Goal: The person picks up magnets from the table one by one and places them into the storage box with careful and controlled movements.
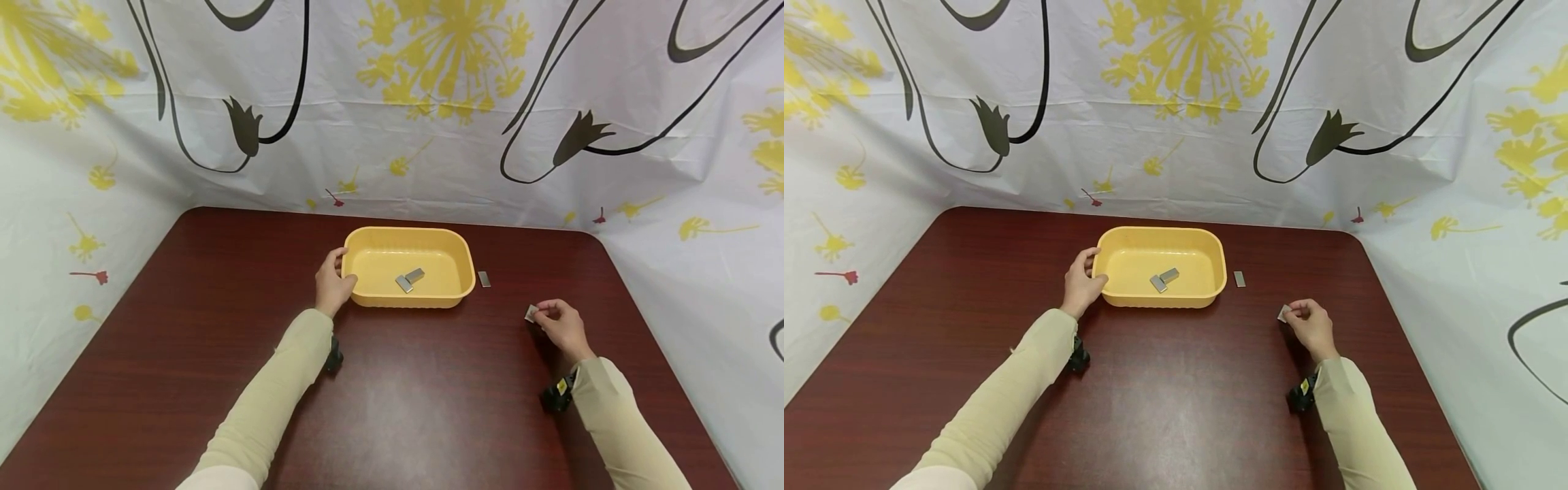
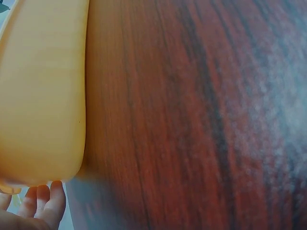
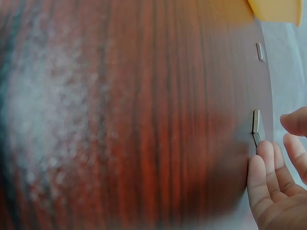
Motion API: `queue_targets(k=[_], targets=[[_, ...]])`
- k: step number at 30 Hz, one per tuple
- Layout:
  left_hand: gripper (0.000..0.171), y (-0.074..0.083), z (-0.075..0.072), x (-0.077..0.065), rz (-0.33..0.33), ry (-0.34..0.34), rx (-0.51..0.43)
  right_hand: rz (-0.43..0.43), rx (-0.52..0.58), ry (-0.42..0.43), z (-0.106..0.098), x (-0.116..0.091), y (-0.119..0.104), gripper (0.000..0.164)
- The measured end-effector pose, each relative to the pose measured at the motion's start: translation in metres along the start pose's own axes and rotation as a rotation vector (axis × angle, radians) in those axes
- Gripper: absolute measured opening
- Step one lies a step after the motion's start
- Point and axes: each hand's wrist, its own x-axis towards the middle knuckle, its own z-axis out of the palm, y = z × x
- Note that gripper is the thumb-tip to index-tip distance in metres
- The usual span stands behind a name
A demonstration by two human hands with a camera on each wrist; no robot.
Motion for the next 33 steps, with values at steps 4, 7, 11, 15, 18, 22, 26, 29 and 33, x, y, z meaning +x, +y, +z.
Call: queue_targets(k=[4, 7, 11, 15, 18, 22, 26, 29, 33], targets=[[0.054, 0.0003, 0.0, 0.0004, 0.001, 0.0, -0.002, 0.009, -0.003, -0.007, -0.0006, 0.0004, -0.0005, 0.023], [0.054, 0.0004, 0.0, 0.0009, 0.002, 0.0, -0.002, 0.017, -0.017, -0.018, -0.0009, 0.0004, -0.0005, 0.024], [0.054, 0.001, 0.0001, 0.0011, 0.007, 0.0, -0.004, 0.017, -0.042, -0.011, -0.0006, 0.001, 0.0003, 0.024], [0.054, 0.0012, 0.0002, 0.0013, 0.007, 0.001, -0.008, 0.015, -0.059, -0.006, -0.0006, 0.0017, 0.0012, 0.023], [0.055, 0.0013, 0.0001, 0.001, 0.003, 0.0, -0.01, 0.021, -0.055, -0.032, -0.0009, 0.0017, 0.0011, 0.025], [0.054, 0.0012, 0.0, 0.0004, -0.001, -0.002, -0.013, 0.029, -0.036, -0.074, -0.0016, 0.0016, 0.0013, 0.029], [0.054, 0.001, -0.0001, -0.0003, -0.001, -0.003, -0.016, 0.019, -0.04, -0.105, -0.0026, 0.0018, 0.0017, 0.033], [0.055, 0.0007, -0.0001, -0.0006, 0.0, -0.002, -0.011, 0.009, -0.044, -0.122, -0.0029, 0.002, 0.0021, 0.034], [0.056, 0.0004, -0.0001, -0.001, 0.006, 0.004, 0.006, 0.006, -0.044, -0.139, -0.0027, 0.0027, 0.0031, 0.037]])
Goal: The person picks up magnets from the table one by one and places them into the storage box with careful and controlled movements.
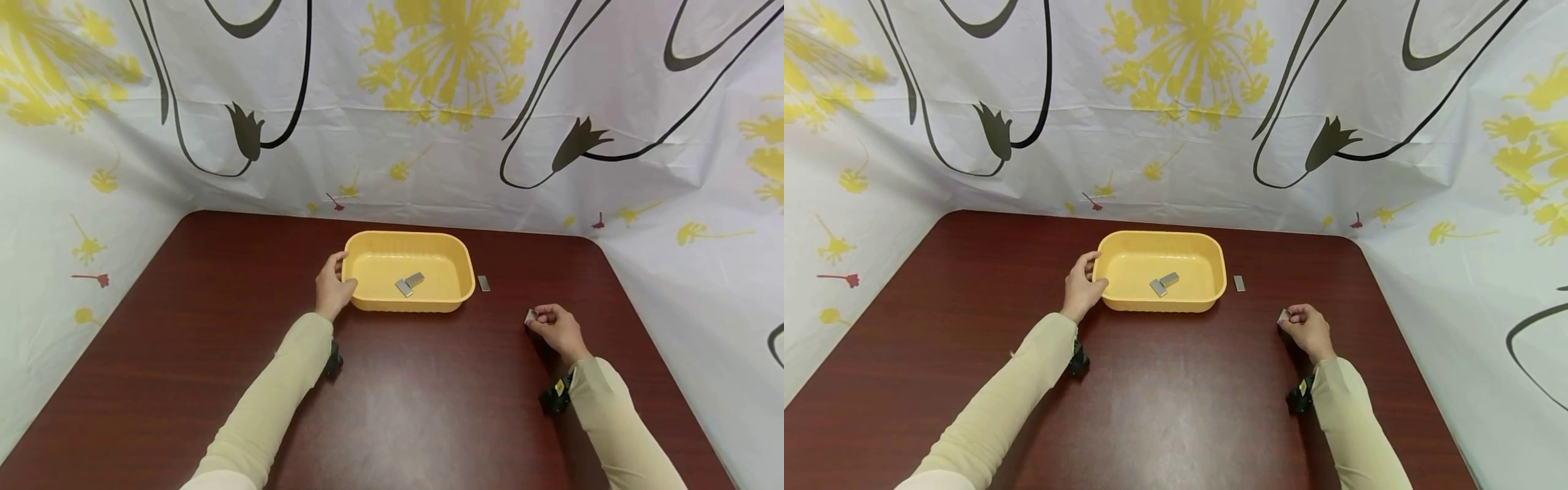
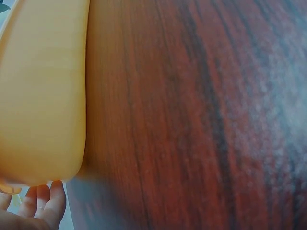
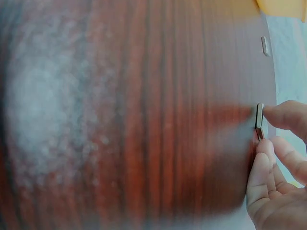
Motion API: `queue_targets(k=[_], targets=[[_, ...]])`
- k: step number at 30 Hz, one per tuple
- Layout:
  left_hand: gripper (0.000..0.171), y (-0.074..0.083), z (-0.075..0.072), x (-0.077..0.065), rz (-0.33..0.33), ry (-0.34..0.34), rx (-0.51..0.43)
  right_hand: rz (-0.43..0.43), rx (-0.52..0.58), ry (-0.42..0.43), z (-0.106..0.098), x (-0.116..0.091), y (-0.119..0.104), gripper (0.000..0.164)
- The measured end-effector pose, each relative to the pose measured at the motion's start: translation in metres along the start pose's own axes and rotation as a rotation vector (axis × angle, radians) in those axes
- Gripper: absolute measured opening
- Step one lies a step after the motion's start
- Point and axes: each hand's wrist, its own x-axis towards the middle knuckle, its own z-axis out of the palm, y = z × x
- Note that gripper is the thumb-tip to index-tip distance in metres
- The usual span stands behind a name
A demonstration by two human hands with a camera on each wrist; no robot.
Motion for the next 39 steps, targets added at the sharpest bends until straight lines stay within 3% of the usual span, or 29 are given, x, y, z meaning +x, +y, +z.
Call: queue_targets(k=[39], targets=[[0.056, -0.0024, 0.0009, 0.0013, 0.004, 0.001, -0.006, -0.021, -0.004, -0.056, -0.0022, 0.0031, 0.0018, 0.042]])
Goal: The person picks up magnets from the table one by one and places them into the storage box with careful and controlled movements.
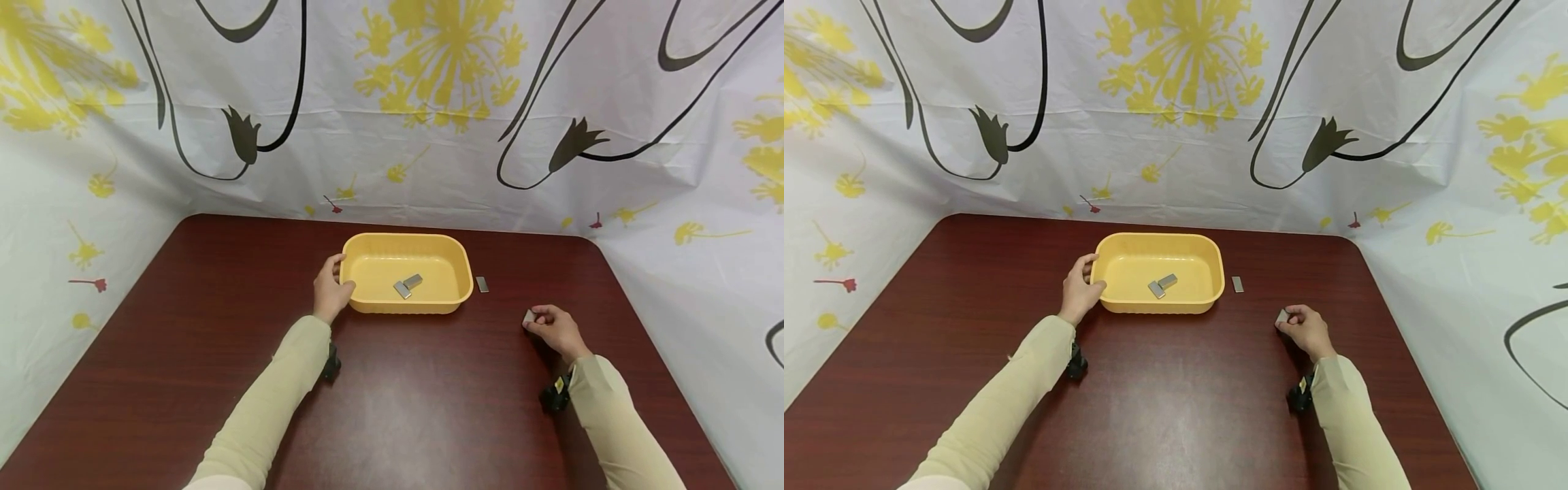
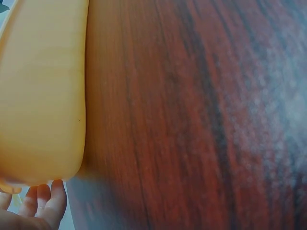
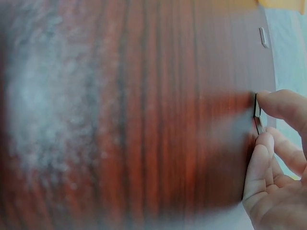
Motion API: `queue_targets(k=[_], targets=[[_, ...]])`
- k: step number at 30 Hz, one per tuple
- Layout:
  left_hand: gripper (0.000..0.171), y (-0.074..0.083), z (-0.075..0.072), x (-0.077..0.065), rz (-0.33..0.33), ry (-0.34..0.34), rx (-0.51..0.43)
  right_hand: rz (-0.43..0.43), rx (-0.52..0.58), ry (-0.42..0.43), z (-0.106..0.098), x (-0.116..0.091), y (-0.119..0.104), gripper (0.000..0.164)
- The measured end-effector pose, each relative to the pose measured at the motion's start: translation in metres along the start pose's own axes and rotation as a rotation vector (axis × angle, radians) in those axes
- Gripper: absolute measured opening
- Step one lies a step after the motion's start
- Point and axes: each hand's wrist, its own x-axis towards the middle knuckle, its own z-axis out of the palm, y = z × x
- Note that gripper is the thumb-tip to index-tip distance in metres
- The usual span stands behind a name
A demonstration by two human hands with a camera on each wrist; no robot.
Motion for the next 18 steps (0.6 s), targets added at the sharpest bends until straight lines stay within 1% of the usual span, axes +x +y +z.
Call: queue_targets(k=[18], targets=[[0.057, 0.0012, -0.0001, -0.0003, -0.009, -0.001, 0.011, 0.007, -0.031, -0.062, -0.0013, 0.0016, -0.002, 0.041]])
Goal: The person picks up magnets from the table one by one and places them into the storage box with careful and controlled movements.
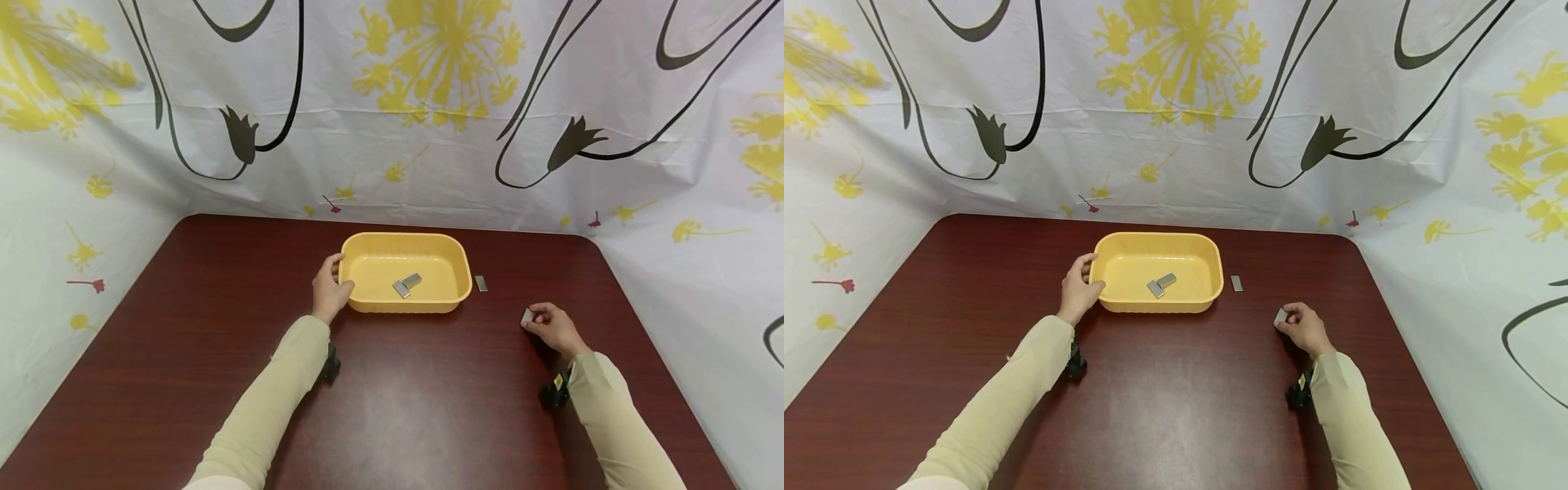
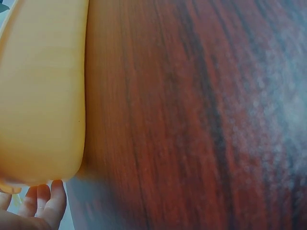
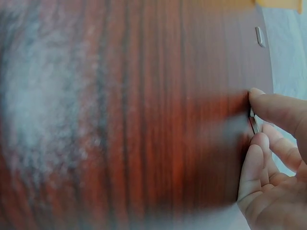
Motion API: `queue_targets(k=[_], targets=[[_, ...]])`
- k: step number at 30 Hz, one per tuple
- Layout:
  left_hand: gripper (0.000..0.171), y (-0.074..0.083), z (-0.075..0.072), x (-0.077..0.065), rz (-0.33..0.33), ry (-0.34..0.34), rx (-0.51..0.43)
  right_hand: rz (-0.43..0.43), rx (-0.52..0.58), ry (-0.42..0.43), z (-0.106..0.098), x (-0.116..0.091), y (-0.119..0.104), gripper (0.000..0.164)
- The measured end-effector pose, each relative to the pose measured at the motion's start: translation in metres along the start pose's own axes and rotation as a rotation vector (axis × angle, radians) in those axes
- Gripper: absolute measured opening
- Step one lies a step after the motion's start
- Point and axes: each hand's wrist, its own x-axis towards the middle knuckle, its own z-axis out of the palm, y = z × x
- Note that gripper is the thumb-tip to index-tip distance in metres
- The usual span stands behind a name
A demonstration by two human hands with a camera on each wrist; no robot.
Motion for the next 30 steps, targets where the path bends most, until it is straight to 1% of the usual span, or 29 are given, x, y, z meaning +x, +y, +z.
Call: queue_targets(k=[5, 14, 22, 30], targets=[[0.056, -0.0002, 0.0003, 0.0002, 0.0, -0.001, 0.01, 0.01, 0.006, -0.011, 0.0006, -0.0004, 0.0001, 0.04], [0.056, 0.0024, -0.0014, -0.0021, 0.002, -0.013, -0.014, 0.029, 0.028, -0.023, 0.0006, -0.0001, 0.0005, 0.042], [0.056, 0.0018, -0.0007, -0.0022, 0.006, -0.017, -0.02, -0.007, 0.055, 0.009, 0.0016, 0.0006, 0.0056, 0.038], [0.057, 0.0007, -0.0008, -0.0017, 0.001, -0.016, -0.02, -0.016, 0.081, 0.033, 0.0012, -0.0007, 0.0074, 0.04]])
